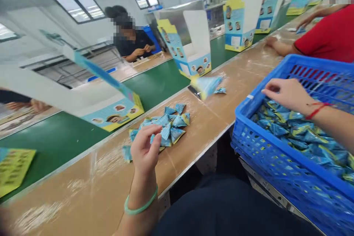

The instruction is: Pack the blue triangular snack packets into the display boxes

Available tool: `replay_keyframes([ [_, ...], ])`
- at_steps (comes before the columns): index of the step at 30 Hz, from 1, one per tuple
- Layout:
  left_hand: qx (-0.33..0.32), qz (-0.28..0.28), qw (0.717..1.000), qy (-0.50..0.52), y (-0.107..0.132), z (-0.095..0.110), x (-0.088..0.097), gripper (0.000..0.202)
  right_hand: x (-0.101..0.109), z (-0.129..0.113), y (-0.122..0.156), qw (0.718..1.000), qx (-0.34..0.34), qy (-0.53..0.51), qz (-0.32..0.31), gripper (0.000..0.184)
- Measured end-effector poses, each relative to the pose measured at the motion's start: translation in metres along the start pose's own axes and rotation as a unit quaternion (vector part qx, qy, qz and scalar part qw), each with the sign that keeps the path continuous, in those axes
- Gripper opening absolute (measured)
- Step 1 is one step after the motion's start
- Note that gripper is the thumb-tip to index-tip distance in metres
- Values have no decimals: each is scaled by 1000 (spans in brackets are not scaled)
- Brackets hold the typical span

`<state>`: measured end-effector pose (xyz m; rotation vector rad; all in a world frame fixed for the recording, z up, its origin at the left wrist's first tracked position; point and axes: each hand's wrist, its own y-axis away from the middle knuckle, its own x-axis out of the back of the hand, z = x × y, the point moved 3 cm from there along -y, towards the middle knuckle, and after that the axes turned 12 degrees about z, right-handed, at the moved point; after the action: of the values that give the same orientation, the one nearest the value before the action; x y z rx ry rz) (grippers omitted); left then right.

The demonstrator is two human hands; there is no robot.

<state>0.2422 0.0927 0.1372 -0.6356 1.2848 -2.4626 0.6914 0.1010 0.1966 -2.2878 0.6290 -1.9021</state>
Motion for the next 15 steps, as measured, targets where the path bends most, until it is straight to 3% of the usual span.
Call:
replay_keyframes([
  [2, 16, -5, 1000, 15, 4, -3, -11, 14, -2, 1, 6, 999, -21, -17, -35, 18],
  [5, 34, -36, 999, -7, 22, -8, -37, 29, -2, -4, 10, 999, -8, -22, -28, 22],
  [8, -9, -193, 976, -106, 58, -7, -75, 60, -3, -6, 12, 1000, -1, -16, -18, 26],
  [11, -34, -305, 940, -152, 85, -10, -96, 44, -7, -4, 12, 1000, 7, -2, -29, 24],
  [13, -54, -315, 939, -124, 88, -9, -96, 28, -11, 1, 10, 999, -7, 19, -33, 19],
  [15, -67, -276, 949, -137, 80, -10, -89, 24, -15, 6, 8, 998, -29, 35, -37, 16],
])
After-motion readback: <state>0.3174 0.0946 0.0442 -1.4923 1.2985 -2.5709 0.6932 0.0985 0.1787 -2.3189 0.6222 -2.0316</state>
